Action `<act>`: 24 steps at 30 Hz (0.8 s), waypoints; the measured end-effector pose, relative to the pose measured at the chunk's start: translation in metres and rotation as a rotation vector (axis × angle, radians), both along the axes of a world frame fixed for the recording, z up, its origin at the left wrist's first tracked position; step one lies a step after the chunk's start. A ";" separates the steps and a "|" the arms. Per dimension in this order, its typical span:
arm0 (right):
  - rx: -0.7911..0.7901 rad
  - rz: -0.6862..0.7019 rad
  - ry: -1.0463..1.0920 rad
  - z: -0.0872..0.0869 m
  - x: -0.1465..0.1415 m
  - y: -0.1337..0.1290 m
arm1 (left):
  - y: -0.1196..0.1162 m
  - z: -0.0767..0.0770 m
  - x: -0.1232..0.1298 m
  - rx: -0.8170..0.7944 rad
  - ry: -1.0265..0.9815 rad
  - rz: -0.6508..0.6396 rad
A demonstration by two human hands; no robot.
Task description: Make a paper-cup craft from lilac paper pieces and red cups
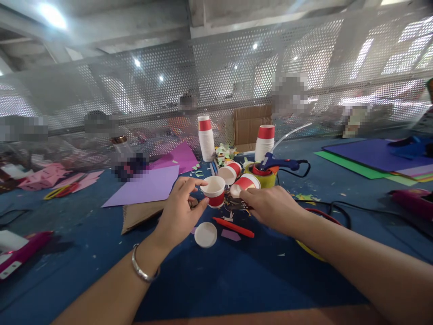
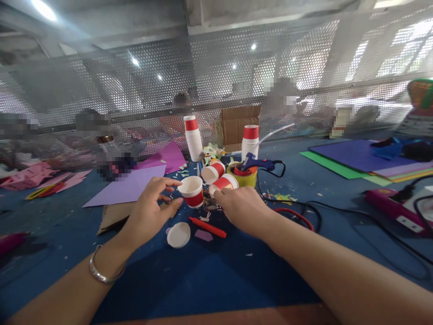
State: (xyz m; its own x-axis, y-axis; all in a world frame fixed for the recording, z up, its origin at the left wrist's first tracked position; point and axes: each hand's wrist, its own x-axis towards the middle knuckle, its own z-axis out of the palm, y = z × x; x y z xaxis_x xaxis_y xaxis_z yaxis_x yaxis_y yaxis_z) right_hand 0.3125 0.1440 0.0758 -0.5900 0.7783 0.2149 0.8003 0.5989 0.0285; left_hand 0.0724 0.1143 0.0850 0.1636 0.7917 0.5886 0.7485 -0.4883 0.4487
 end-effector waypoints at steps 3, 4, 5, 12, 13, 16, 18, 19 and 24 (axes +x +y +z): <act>0.007 -0.016 0.056 0.003 0.003 0.001 | 0.006 -0.004 -0.003 0.013 0.044 -0.026; 0.009 -0.016 0.083 0.006 0.005 0.002 | 0.007 -0.005 -0.003 0.013 0.046 -0.033; 0.015 -0.016 0.117 0.010 0.007 0.002 | 0.008 -0.006 -0.003 0.006 0.041 -0.035; 0.149 -0.104 0.447 0.070 0.030 0.036 | 0.008 -0.008 0.002 -0.046 -0.066 -0.031; 0.180 -0.138 0.480 0.081 0.035 0.048 | 0.008 -0.008 0.002 -0.044 -0.066 -0.029; 0.274 -0.277 0.559 0.110 0.049 0.091 | 0.009 -0.008 0.002 -0.038 -0.060 -0.007; 0.277 -0.353 0.582 0.121 0.058 0.120 | 0.009 -0.009 0.001 -0.016 -0.066 -0.004; 0.265 -0.387 0.595 0.124 0.061 0.134 | 0.009 -0.009 0.000 -0.003 -0.071 -0.007; 0.155 -0.484 0.633 0.116 0.072 0.173 | 0.009 -0.008 0.000 0.019 -0.071 0.014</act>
State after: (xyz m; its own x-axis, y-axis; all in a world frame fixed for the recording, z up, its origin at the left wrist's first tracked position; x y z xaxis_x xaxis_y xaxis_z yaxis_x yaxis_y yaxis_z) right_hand 0.3846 0.3169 0.1913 0.0737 0.8498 0.5219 0.8618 0.2091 -0.4621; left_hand 0.0721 0.1229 0.0773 0.1101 0.7820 0.6134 0.7218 -0.4872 0.4916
